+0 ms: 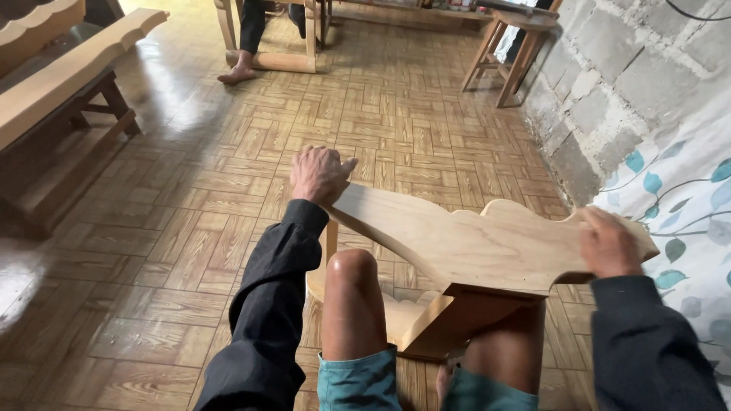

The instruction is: Sanding a decorative wooden furniture component by hand using sandpaper to smooth the surface.

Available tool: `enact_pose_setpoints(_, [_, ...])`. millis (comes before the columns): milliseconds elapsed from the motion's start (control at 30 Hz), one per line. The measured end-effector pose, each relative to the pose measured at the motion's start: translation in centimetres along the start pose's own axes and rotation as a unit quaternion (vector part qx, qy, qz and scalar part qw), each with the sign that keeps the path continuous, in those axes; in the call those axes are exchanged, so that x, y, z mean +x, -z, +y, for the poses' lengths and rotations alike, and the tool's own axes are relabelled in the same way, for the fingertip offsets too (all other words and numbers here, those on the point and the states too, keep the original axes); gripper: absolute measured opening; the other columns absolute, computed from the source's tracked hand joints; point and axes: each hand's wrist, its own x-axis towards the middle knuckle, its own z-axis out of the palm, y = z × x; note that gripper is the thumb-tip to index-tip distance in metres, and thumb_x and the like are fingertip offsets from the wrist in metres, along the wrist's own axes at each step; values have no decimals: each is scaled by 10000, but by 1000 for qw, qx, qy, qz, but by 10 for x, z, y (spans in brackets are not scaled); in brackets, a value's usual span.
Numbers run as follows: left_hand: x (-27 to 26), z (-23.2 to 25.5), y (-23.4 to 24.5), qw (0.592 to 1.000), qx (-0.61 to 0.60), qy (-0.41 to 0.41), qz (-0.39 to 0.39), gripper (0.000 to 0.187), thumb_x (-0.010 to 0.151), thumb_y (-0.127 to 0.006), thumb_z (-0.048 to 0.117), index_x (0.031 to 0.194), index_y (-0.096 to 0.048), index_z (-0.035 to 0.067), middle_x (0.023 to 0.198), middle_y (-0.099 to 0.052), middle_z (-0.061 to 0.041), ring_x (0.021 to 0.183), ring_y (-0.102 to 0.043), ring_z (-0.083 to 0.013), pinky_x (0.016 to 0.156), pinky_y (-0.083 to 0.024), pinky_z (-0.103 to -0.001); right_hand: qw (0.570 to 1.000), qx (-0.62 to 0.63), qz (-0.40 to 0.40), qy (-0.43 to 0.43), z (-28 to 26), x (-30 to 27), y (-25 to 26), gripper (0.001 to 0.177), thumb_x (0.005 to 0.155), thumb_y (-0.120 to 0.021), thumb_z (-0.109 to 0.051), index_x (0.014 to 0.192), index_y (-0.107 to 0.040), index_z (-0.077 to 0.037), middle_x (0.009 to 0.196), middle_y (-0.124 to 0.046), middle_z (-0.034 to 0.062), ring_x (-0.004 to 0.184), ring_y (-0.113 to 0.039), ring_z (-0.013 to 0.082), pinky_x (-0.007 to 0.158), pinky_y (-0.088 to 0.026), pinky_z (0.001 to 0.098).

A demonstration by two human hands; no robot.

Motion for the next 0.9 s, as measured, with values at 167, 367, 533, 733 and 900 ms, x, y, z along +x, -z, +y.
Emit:
enact_pose_setpoints(167, [0, 4, 8, 1000, 5, -8, 3, 615, 1018, -533, 578, 595, -505, 133, 770, -648, -78, 947, -608, -290, 897, -425, -473, 977, 69, -44, 195, -112, -27, -2, 478, 1028, -449, -192, 1454, -548, 2, 1518, -528, 241, 1422, -497, 357, 1197, -384, 429])
enact_pose_setpoints(367, [3, 3, 12, 999, -28, 13, -36, 545, 938, -517, 600, 871, -790, 133, 1015, -740, -136, 1100, -651, -325, 912, -447, -449, 967, 99, -15, 232, -77, -33, 12, 435, 945, -574, -124, 1362, -696, -148, 1408, -661, 159, 1324, -589, 354, 1181, -437, 483])
enact_pose_setpoints(533, [7, -6, 0, 999, -28, 18, -33, 608, 919, -512, 660, 881, -800, 125, 1024, -749, -148, 1108, -656, -332, 912, -452, -460, 995, -90, 30, -8, 79, -2, -10, 480, 929, -617, -355, 1405, -678, -348, 1517, -642, 25, 1346, -610, 280, 1134, -495, 460])
enact_pose_setpoints(733, [1, 3, 9, 1000, 1, 6, -27, 626, 937, -485, 666, 888, -810, 133, 946, -752, -140, 1050, -687, -328, 876, -486, -460, 999, -13, 16, 48, -37, -20, -21, 592, 925, -580, -123, 1500, -628, -256, 1417, -675, 113, 1258, -647, 340, 1109, -505, 491])
enact_pose_setpoints(900, [8, 1, 2, 999, 36, -18, -20, 635, 965, -520, 685, 915, -817, 126, 888, -749, -188, 958, -715, -386, 802, -532, -502, 973, 20, 58, 221, -75, -51, 2, 472, 976, -518, -70, 1400, -697, -178, 1401, -682, 123, 1305, -620, 343, 1146, -449, 481])
